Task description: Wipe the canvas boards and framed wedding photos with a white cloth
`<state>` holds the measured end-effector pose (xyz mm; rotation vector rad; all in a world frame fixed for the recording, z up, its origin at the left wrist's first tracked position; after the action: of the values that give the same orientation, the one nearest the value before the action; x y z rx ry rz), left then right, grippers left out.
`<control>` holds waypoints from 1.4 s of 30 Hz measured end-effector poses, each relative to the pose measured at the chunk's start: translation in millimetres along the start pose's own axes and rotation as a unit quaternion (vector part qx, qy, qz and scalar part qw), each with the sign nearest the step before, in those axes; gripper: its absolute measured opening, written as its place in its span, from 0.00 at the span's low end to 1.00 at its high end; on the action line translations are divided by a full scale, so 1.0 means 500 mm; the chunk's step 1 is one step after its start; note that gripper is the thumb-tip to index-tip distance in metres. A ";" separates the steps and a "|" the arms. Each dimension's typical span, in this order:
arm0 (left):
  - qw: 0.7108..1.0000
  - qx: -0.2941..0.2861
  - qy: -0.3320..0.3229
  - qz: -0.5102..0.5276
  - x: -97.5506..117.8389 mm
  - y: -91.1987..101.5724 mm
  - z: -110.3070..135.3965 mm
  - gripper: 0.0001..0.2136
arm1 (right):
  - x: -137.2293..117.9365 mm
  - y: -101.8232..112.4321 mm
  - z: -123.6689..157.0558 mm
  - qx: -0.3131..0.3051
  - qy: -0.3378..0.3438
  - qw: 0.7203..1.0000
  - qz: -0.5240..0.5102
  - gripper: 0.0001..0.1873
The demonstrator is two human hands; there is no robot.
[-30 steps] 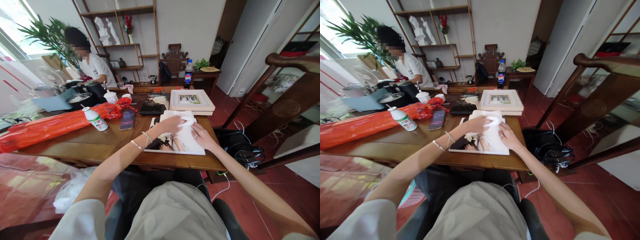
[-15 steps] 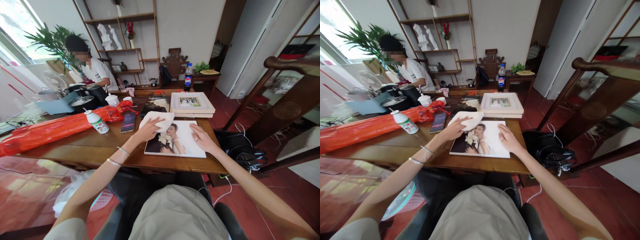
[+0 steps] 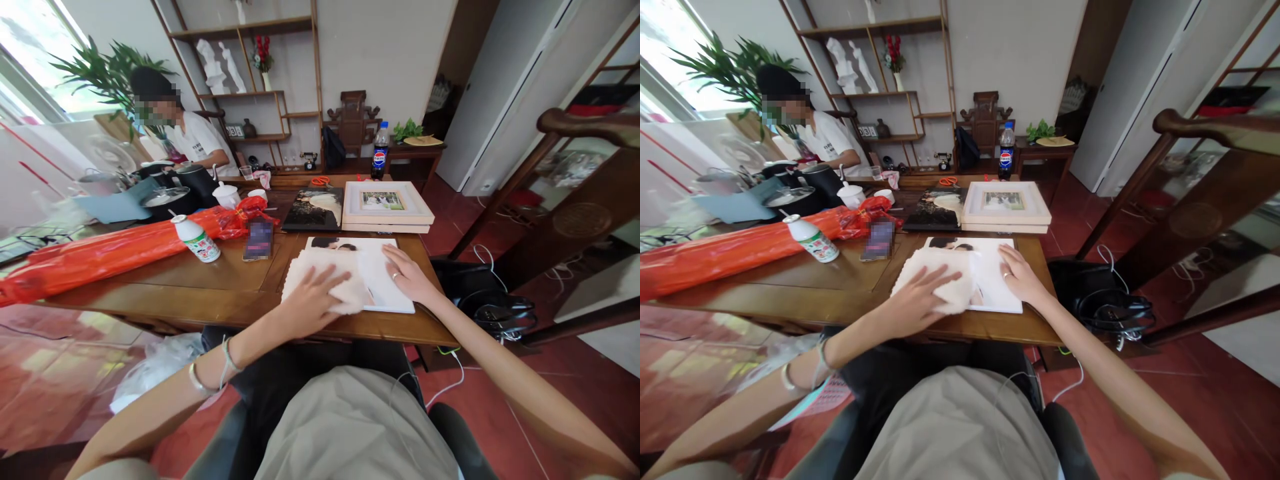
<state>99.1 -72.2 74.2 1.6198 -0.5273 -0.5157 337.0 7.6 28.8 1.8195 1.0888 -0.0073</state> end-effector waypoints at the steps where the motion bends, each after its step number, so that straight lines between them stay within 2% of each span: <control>1: 1.000 0.004 0.010 0.001 -0.025 -0.005 -0.018 0.13 | 0.000 0.000 0.000 -0.001 -0.001 1.000 0.002 0.26; 5: 0.998 0.021 0.059 -0.001 -0.134 -0.020 -0.105 0.16 | 0.000 -0.001 0.000 0.005 0.005 1.000 0.005 0.25; 8: 0.996 0.035 0.079 0.000 -0.158 -0.026 -0.144 0.18 | -0.001 -0.002 0.001 0.006 0.007 1.000 0.008 0.25; 10: 0.996 0.042 0.082 -0.012 -0.132 -0.029 -0.152 0.16 | -0.001 -0.002 0.001 0.004 0.007 1.000 0.007 0.25; 15: 0.998 0.053 0.034 -0.024 0.012 -0.033 -0.160 0.15 | 0.001 0.004 0.001 0.024 0.018 0.999 -0.027 0.25; 18: 0.997 0.071 0.034 -0.008 0.072 -0.035 -0.180 0.15 | 0.010 0.011 0.002 0.058 -0.012 0.993 -0.098 0.25; 20: 0.996 0.086 0.030 0.001 0.094 -0.037 -0.196 0.15 | 0.024 0.017 0.006 0.115 -0.070 0.976 -0.174 0.25; 24: 0.995 0.096 0.026 0.002 0.117 -0.041 -0.210 0.14 | 0.044 0.022 0.017 0.226 -0.178 0.910 -0.298 0.28; 26: 0.995 0.098 0.017 0.005 0.131 -0.039 -0.197 0.14 | 0.046 0.022 0.018 0.238 -0.205 0.896 -0.314 0.27; 28: 0.996 0.094 -0.006 0.009 0.151 -0.036 -0.166 0.14 | 0.047 0.021 0.016 0.231 -0.216 0.895 -0.314 0.25; 32: 0.998 0.063 -0.023 0.008 0.172 -0.027 -0.068 0.12 | 0.045 0.020 0.009 0.220 -0.190 0.902 -0.318 0.22; 34: 0.999 0.053 -0.007 0.002 0.153 -0.020 -0.019 0.10 | 0.043 0.017 0.006 0.214 -0.173 0.907 -0.319 0.22; 37: 0.999 0.032 0.032 0.001 0.079 -0.011 0.029 0.09 | 0.045 0.012 0.005 0.213 -0.167 0.907 -0.321 0.23; 40: 0.996 0.033 0.082 0.026 -0.016 -0.009 0.043 0.13 | 0.050 0.016 0.004 0.213 -0.157 0.913 -0.311 0.24; 42: 0.991 0.055 0.113 0.055 -0.066 -0.014 0.042 0.15 | 0.041 0.029 0.004 0.207 -0.147 0.933 -0.256 0.27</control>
<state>60.7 -67.8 66.1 1.7174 -0.4780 -0.2197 360.1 18.2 29.4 1.7594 1.3798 -0.8490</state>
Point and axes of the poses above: each hand's wrist, its own z-axis away from the middle knuckle, its own y-axis out of the back of the hand, x = y × z, the point moved 5 cm from there along -z, towards the middle knuckle, and after that the axes turned 14 degrees about y, right-handed, at the moved point
